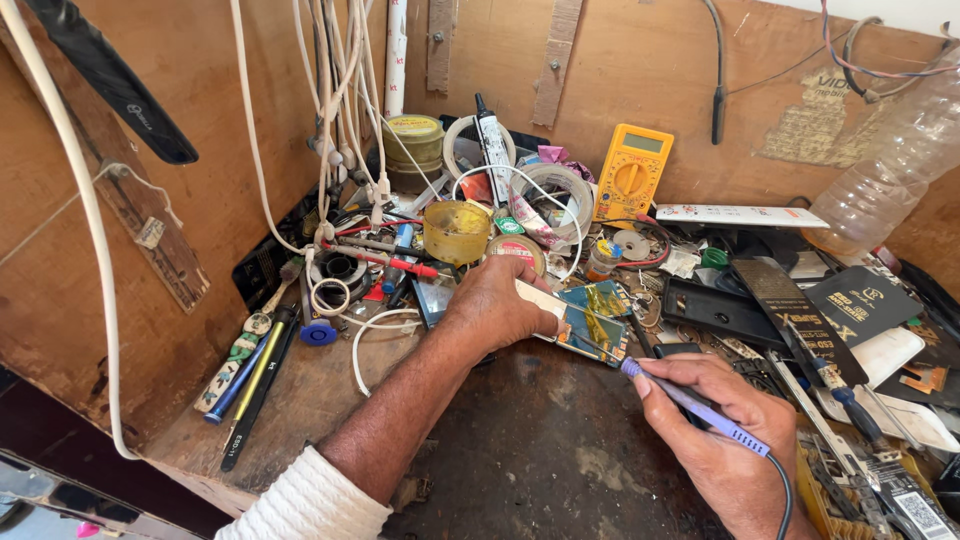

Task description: The person uses a soldering iron and a screwdriver to work on a small circuit board, then flips it over to inspect the other side. The person continues to apply heat and make adjustments to the board's components.

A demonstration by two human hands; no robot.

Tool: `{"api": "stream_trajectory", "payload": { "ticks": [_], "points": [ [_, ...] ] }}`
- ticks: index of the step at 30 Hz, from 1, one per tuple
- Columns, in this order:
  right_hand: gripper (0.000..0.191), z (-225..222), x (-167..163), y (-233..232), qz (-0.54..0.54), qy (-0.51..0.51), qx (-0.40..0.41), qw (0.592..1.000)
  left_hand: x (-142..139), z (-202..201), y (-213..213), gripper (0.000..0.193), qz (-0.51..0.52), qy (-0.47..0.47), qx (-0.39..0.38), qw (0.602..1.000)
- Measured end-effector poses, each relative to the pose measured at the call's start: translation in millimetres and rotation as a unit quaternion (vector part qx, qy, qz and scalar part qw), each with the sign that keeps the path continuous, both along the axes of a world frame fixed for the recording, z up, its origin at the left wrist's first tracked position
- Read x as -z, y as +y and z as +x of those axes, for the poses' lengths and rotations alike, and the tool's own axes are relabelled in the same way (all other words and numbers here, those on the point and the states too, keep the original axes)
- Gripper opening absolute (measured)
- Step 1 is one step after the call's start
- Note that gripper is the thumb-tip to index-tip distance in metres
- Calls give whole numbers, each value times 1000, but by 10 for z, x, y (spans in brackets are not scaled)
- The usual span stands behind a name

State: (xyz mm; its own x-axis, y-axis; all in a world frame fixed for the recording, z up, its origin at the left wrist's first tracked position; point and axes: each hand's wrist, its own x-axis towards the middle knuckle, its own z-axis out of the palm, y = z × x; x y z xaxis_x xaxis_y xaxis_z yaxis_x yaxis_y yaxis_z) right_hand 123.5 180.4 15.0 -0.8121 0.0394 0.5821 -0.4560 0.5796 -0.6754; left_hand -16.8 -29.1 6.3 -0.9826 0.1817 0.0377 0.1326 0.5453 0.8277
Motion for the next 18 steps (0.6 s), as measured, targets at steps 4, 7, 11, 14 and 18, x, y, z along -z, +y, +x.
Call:
{"api": "stream_trajectory", "payload": {
  "ticks": [4, 7, 11, 14, 18],
  "points": [
    [20, 2, -1, -5, -3, -3, 8, 1000, -1, 2, -10, 50, 4, 4, 0, 1000],
    [20, 3, -3, -7, -2, -8, 8, 1000, -3, 4, -9, 50, 2, 1, 1, 1000],
    [21, -4, -4, -12, -1, -7, 6, 1000, -10, 4, -7, 51, 2, -1, -1, 1000],
    [21, -1, -6, -9, -5, -13, 8, 1000, -11, 7, -7, 51, 2, -6, -3, 1000],
    [21, -4, -3, -3, 6, -7, 0, 1000, -8, 4, -5, 52, -1, -5, -8, 1000]
  ]
}}
